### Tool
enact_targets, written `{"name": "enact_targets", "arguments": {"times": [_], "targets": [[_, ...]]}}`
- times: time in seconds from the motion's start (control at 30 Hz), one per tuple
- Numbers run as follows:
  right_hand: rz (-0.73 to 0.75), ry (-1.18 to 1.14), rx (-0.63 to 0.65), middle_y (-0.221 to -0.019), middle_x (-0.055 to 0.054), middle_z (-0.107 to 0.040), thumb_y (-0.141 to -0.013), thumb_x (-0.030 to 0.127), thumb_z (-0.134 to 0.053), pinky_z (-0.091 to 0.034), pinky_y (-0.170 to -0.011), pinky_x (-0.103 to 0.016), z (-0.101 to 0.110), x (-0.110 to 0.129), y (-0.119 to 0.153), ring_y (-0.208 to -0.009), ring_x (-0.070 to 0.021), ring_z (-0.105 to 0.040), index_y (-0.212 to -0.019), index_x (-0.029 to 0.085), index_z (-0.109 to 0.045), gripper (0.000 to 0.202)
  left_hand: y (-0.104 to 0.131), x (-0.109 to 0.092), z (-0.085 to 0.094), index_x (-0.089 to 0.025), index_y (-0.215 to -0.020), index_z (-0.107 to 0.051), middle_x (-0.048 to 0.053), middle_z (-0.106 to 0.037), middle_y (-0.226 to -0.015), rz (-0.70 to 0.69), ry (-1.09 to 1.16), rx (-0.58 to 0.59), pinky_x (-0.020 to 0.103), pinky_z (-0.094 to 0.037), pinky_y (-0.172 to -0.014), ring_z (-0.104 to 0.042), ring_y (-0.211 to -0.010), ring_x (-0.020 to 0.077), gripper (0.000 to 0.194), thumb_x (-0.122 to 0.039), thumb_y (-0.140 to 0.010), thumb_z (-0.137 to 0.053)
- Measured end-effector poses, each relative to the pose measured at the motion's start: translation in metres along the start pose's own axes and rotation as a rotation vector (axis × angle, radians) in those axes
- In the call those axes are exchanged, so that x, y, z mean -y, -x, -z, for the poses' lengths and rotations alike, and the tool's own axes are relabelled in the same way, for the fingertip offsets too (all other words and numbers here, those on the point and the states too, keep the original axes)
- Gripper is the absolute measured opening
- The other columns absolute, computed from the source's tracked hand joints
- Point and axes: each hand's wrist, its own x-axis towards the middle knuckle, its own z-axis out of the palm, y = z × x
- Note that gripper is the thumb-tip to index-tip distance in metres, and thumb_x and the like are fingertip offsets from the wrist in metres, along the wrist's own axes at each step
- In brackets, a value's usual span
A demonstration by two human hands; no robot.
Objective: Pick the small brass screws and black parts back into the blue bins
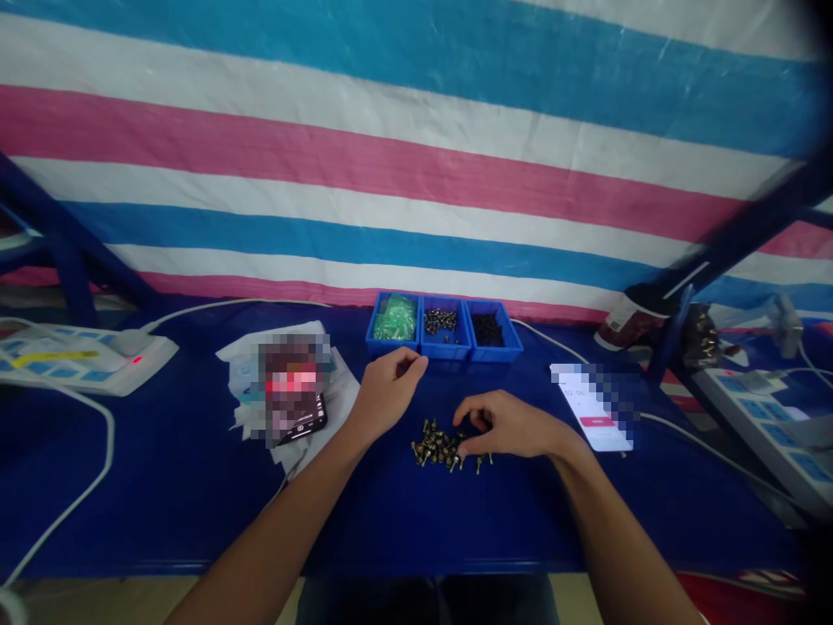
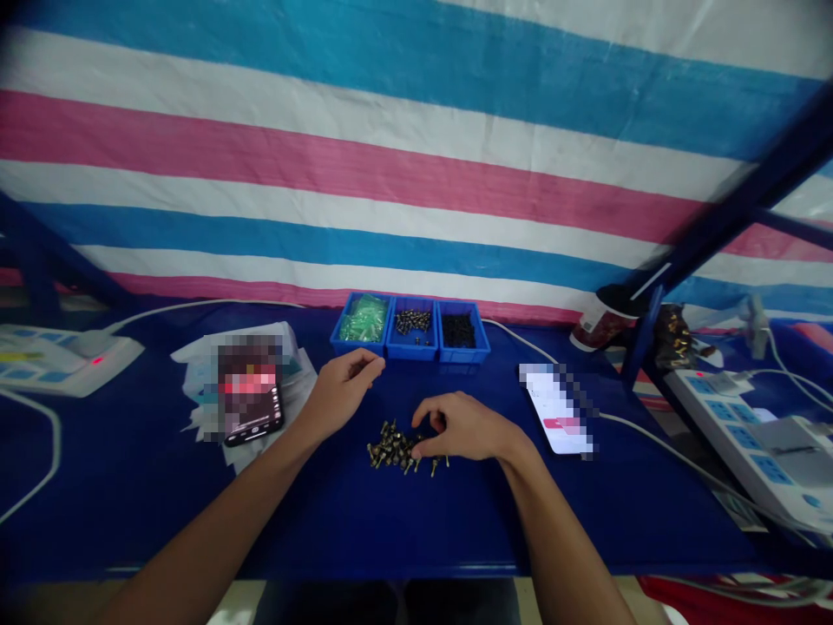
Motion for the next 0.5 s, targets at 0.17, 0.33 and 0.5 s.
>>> {"name": "enact_targets", "arguments": {"times": [0.17, 0.33, 0.5], "targets": [[0.053, 0.071, 0.022, -0.06, 0.004, -0.054, -0.078, 0.037, -0.071, -0.03, -0.052, -0.024, -0.0033, 0.0027, -0.0033, -0.053, -0.0099, -0.048, -0.088, 0.023, -0.074, 0.017, 0.0012, -0.0007, -0.0014, -0.02, -0.08, -0.063, -0.001, -0.061, -0.068, -0.011, -0.025, 0.012, 0.026, -0.038, -0.059, -0.054, -0.061, 0.0146, 0.033, -0.046, -0.091, -0.047], [0.073, 0.066, -0.017, -0.063, 0.003, -0.057, -0.081, 0.03, -0.066, -0.031, -0.054, -0.024, -0.0057, 0.0009, -0.0055, -0.056, -0.0104, -0.05, -0.087, 0.022, -0.073, 0.012, 0.0017, -0.0005, -0.003, -0.019, -0.081, -0.064, 0.0, -0.063, -0.071, -0.033, -0.041, 0.03, 0.027, -0.04, -0.062, -0.055, -0.065, 0.0153, 0.032, -0.044, -0.091, -0.047], [0.078, 0.086, -0.075, -0.071, 0.002, -0.058, -0.077, 0.033, -0.072, -0.034, -0.055, -0.025, -0.0094, 0.0011, -0.0085, -0.059, -0.0115, -0.052, -0.101, 0.024, -0.071, 0.026, 0.0018, -0.0007, -0.0045, -0.019, -0.082, -0.065, 0.0, -0.065, -0.075, -0.047, -0.035, 0.05, 0.028, -0.041, -0.064, -0.059, -0.069, 0.0158, 0.03, -0.043, -0.091, -0.048]]}}
